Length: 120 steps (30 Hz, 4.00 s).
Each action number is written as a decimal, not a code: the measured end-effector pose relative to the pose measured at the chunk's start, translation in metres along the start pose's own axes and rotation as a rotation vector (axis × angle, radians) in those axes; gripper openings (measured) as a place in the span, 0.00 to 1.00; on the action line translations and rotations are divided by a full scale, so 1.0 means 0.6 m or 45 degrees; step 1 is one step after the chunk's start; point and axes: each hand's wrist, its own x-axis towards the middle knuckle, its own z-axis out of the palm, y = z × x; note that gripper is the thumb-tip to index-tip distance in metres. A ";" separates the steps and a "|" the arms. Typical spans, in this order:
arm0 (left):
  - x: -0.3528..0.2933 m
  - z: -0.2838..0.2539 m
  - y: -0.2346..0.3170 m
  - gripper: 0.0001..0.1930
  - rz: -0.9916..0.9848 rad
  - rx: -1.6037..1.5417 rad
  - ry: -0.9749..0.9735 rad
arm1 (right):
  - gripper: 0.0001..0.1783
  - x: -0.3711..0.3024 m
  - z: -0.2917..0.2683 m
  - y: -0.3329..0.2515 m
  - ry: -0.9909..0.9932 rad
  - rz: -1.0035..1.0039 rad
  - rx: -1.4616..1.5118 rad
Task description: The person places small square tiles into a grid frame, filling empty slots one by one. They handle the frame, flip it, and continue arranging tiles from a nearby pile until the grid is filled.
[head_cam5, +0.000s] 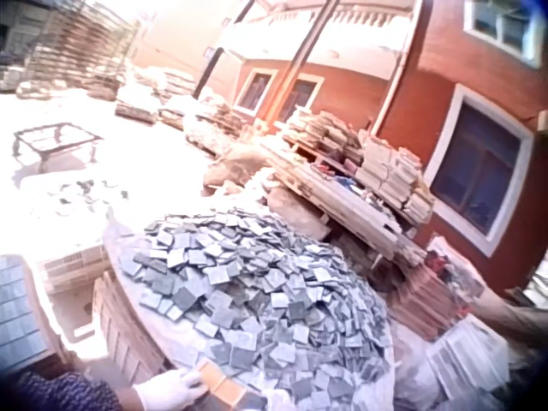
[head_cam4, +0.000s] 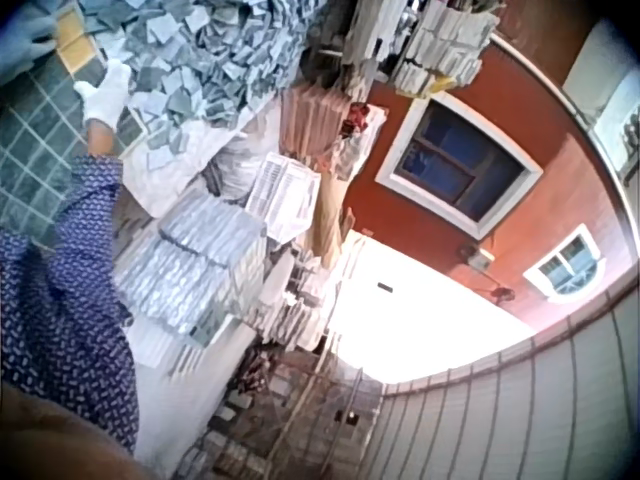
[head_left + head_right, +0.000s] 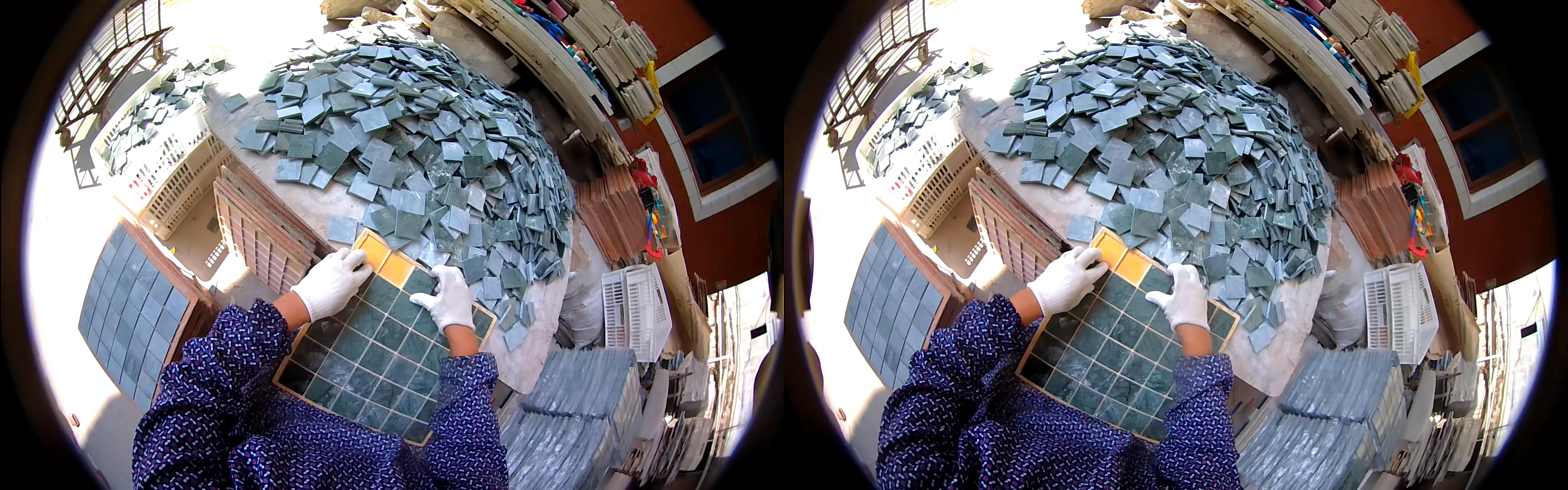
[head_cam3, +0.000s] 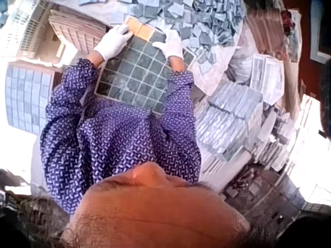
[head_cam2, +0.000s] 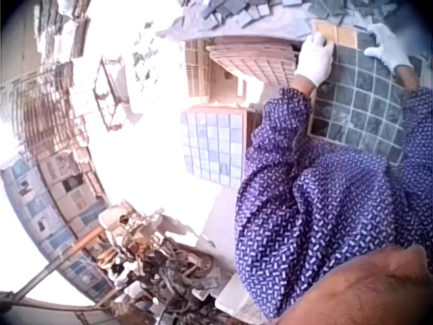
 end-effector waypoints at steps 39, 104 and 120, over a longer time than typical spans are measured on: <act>0.093 -0.016 -0.064 0.30 -0.167 -0.214 0.367 | 0.09 0.039 0.045 0.008 0.076 0.010 0.413; 0.000 0.045 0.033 0.37 -0.088 0.226 0.125 | 0.37 -0.001 0.121 -0.071 0.150 -0.302 -0.297; -0.107 0.043 0.028 0.42 -0.209 0.229 0.041 | 0.46 -0.172 0.010 0.138 0.317 0.282 -0.438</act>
